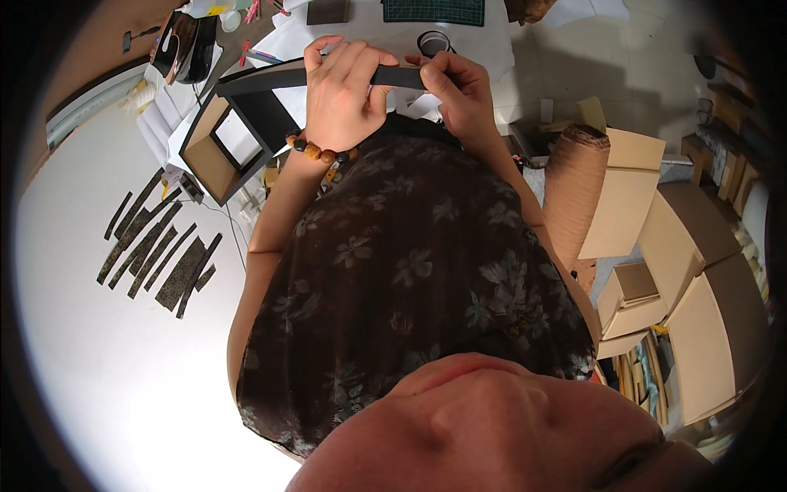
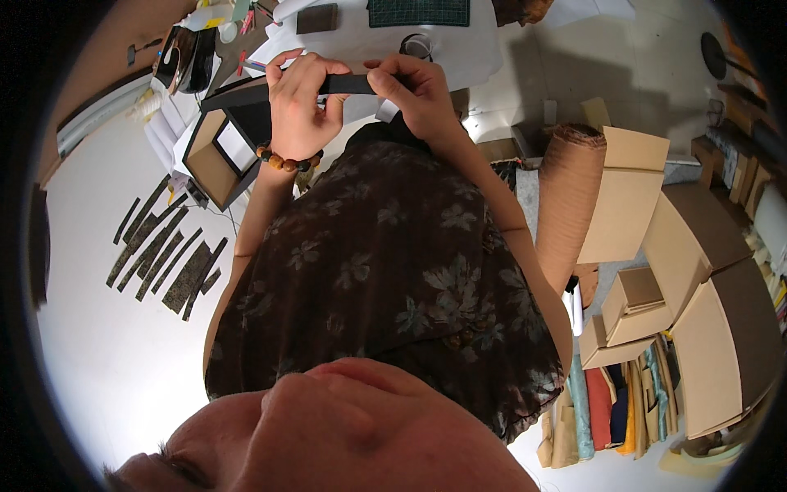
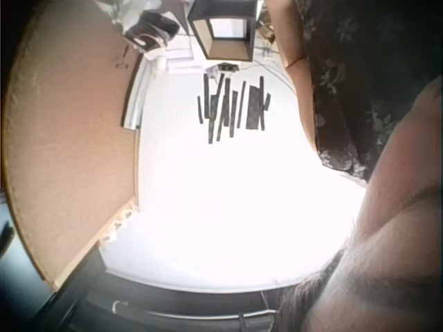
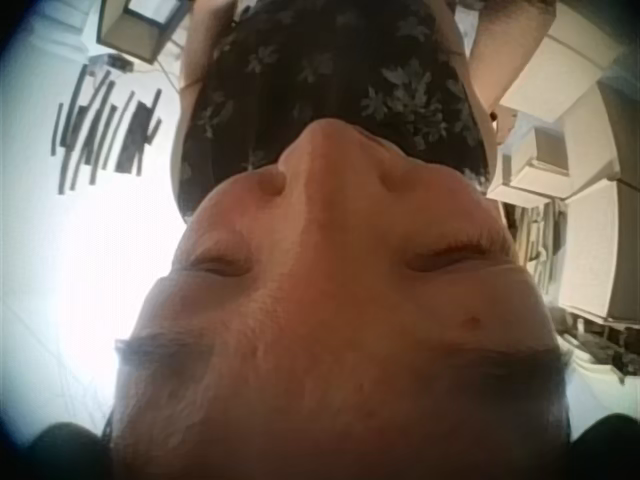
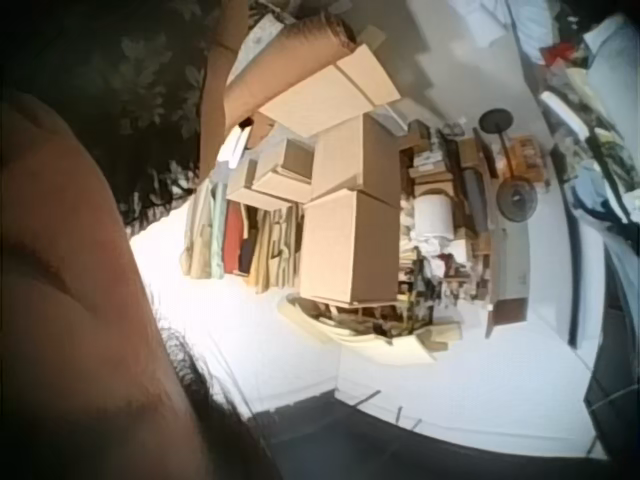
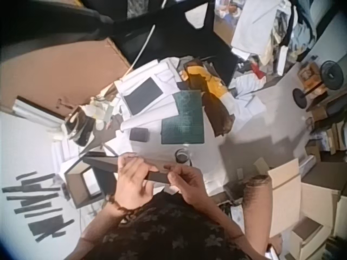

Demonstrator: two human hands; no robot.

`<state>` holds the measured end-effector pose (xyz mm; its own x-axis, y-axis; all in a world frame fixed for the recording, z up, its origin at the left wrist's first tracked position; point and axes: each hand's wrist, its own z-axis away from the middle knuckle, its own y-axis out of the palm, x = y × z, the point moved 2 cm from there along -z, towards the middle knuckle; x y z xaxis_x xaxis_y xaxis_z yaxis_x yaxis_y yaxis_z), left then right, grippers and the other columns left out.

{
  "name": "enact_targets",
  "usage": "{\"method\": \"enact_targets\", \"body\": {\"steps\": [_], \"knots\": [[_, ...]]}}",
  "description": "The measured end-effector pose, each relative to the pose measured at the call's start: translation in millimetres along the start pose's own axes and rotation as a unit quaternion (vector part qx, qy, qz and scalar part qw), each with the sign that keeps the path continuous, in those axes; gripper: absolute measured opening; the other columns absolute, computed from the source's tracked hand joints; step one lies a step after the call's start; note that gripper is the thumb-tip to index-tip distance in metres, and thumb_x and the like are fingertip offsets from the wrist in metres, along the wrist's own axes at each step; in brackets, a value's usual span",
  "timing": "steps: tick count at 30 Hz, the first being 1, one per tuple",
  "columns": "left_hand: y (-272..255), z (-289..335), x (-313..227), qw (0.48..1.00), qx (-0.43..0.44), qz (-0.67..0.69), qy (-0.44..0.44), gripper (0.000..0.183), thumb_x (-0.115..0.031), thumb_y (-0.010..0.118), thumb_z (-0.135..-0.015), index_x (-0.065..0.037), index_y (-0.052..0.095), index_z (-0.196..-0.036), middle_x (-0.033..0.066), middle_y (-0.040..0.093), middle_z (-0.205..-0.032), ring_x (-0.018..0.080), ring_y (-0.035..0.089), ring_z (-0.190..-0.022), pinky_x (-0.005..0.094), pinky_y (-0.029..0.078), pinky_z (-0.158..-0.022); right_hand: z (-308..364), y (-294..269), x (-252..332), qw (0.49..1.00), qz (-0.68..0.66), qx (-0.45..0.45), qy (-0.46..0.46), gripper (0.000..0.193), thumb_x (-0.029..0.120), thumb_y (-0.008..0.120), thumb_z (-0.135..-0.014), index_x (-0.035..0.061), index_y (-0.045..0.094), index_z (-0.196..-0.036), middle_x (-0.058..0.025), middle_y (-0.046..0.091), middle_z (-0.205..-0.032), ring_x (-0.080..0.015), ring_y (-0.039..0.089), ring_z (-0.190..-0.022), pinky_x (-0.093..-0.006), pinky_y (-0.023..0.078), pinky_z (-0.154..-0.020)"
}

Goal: The person assembles a cardboard frame by applying black tape to its edges. They smooth the tape, trim excess with scissors, and press the taped edges to secure them.

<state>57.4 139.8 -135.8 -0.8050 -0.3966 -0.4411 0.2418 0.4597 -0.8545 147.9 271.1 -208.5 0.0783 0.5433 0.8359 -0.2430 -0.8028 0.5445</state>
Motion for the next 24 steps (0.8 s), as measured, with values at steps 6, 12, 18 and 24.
{"method": "enact_targets", "body": {"steps": [6, 12, 18, 24], "knots": [[-0.6, 0.8, 0.2, 1.0, 0.002, -0.006, 0.003, 0.021, -0.002, 0.066, -0.064, -0.008, 0.062, -0.084, 0.0036, 0.058, -0.076, 0.0235, 0.058, -0.076, 0.0394, 0.036, -0.092, -0.8, -5.4, -14.5, 0.998, 0.053, 0.013, -0.013, 0.02, 0.014, 0.062, -0.091, 0.0029, 0.058, -0.076, 0.0066, 0.052, -0.07, -0.0029, 0.044, -0.069, -0.0202, 0.035, -0.064], [-6.8, 0.0, -4.1, 1.0, 0.007, 0.026, 0.001, 0.019, -0.007, 0.074, -0.067, -0.007, 0.063, -0.082, 0.0035, 0.06, -0.075, 0.0247, 0.06, -0.077, 0.0373, 0.039, -0.089, -2.4, -2.7, -18.5, 1.0, 0.017, -0.001, -0.001, 0.023, 0.014, 0.062, -0.091, 0.0032, 0.054, -0.073, 0.0056, 0.049, -0.07, -0.0038, 0.045, -0.071, -0.0223, 0.04, -0.07], [-3.8, 3.6, -2.4, 1.0, -0.006, 0.015, -0.007, 0.02, -0.008, 0.075, -0.065, -0.007, 0.063, -0.081, 0.0047, 0.058, -0.074, 0.0278, 0.059, -0.078, 0.035, 0.04, -0.085, 4.6, -1.3, -9.3, 1.0, 0.01, 0.007, -0.007, 0.025, 0.016, 0.06, -0.093, 0.0032, 0.055, -0.072, 0.0042, 0.05, -0.066, -0.0058, 0.047, -0.072, -0.0311, 0.041, -0.097], [-3.2, 3.8, -1.6, 1.0, -0.003, 0.015, -0.004, 0.019, -0.004, 0.069, -0.063, -0.007, 0.062, -0.08, 0.0044, 0.058, -0.075, 0.0264, 0.058, -0.076, 0.0347, 0.04, -0.084, 8.3, 2.6, -1.2, 1.0, -0.005, 0.016, -0.006, 0.025, 0.018, 0.06, -0.094, 0.0027, 0.057, -0.074, 0.0038, 0.052, -0.068, -0.0065, 0.05, -0.076, -0.0318, 0.041, -0.098]]}}
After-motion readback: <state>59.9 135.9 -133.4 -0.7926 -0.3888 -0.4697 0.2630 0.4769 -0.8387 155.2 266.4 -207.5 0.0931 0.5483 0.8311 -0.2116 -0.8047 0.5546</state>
